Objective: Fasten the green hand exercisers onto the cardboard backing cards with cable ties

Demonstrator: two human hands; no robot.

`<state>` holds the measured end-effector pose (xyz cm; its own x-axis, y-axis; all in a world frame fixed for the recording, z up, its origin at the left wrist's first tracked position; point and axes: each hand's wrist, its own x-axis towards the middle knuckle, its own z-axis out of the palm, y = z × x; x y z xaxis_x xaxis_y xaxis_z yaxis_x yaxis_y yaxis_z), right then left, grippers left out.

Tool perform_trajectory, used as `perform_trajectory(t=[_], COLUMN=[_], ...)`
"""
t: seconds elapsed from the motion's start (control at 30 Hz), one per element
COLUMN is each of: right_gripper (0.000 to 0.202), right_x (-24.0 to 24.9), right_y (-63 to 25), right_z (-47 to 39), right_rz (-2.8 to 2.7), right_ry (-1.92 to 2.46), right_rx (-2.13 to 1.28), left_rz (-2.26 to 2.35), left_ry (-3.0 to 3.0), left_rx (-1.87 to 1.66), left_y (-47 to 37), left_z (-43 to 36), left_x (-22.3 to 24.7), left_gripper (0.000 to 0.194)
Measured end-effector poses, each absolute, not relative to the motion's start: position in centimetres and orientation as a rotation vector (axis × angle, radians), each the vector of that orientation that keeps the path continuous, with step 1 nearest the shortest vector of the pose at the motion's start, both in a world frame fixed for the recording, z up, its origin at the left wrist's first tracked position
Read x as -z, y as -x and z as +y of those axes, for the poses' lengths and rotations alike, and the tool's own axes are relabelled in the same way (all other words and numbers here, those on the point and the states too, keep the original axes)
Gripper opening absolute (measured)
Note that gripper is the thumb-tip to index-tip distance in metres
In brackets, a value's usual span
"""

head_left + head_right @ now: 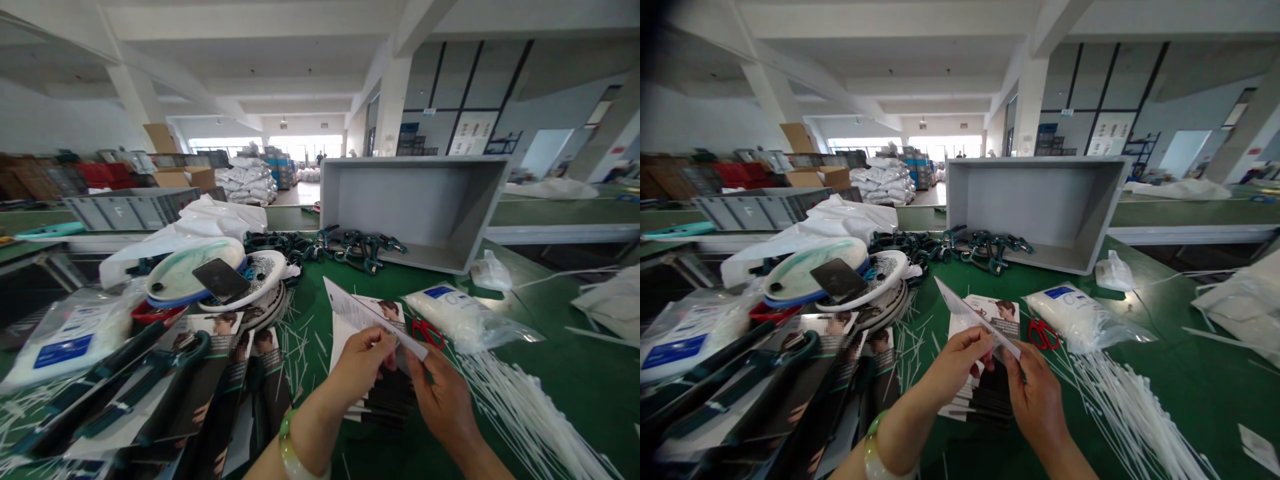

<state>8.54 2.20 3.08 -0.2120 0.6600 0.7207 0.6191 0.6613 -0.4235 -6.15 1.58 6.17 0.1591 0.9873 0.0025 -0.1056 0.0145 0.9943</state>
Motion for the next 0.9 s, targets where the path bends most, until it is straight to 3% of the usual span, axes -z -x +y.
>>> perform_trajectory(t=[0.2,0.37,0.57,0.67,0.77,0.9], right_gripper=[0.022,0.023,0.026,0.029,0.032,0.033], right_x=[-3.1,-2.8,-1.5,-1.2,-1.1,-1.5], right_y=[-8.3,-8.3,-7.5,-6.9,-6.2,-5.6], right_z=[2.2,2.0,1.4,1.4,1.4,1.5], right_rz=[-1.901,-1.984,-2.086,-2.141,-2.199,-2.306], right_ry=[0.981,0.904,0.847,0.845,0.837,0.826], right_rx=[-0.052,0.034,0.26,0.389,0.476,0.422], left_rz=[0.981,0.943,0.928,0.919,1.038,1.334], left_ry=[-1.095,-1.071,-0.795,-0.733,-0.874,-1.218], left_rx=[-1.143,-1.233,-1.599,-1.757,-1.649,-1.358], left_y=[6.4,5.9,5.4,6.1,7.8,10.7], left_z=[1.4,1.1,0.6,-0.1,-0.6,-0.1], left_x=[-5.9,-5.4,-4.4,-4.3,-4.3,-3.4], left_gripper=[0.025,0.034,0.042,0.037,0.04,0.024])
